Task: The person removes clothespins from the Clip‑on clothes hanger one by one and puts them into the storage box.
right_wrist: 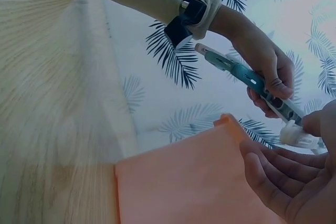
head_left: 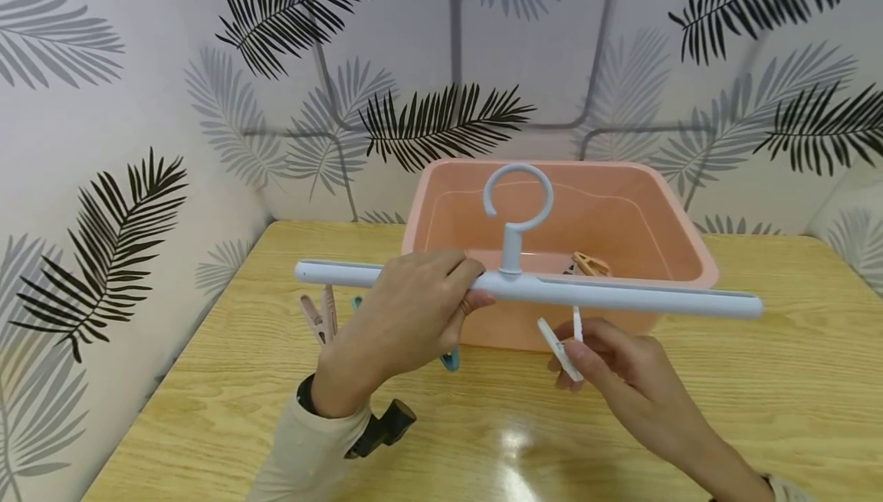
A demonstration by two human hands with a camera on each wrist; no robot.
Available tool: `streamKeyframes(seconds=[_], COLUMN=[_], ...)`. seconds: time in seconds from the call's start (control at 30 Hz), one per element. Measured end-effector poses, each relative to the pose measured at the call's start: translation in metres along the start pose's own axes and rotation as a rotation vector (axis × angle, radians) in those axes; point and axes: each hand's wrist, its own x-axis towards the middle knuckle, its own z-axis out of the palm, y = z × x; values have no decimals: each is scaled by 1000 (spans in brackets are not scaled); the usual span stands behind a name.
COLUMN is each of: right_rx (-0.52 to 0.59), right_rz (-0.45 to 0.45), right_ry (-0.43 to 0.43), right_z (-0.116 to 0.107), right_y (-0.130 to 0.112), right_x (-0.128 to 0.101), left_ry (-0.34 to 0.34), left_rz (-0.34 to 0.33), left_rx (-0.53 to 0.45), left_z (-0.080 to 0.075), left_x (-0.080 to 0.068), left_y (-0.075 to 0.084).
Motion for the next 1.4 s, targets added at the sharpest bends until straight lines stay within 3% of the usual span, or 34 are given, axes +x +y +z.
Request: streamKeyframes(seconds=[0.17, 0.4, 0.57, 0.77, 0.9, 1.07, 1.4], right_rx=[30, -85, -378, -795, -995, -977, -888], right_rz=[-7, 5, -57, -318, -426, -425, -340], right_ry=[-20, 28, 172, 307, 370, 364, 250], right_z=[0, -5, -12, -18, -20, -22, -44], right_y=[1, -1, -2, -6, -12, -18, -17], right_x=[2, 0, -2, 1, 3, 3, -8], left_ry=[-4, -3, -13, -35, -33, -32, -45], left_rz=[1, -13, -18, -29, -62, -106, -95], left_rx=[21, 23, 35, 29, 65, 72, 42], left_z=[2, 2, 1, 2, 1, -2, -4], left_x=[-1, -2, -3, -3, -3, -4, -3], left_y=[-1, -3, -4, -5, -6, -9, -9])
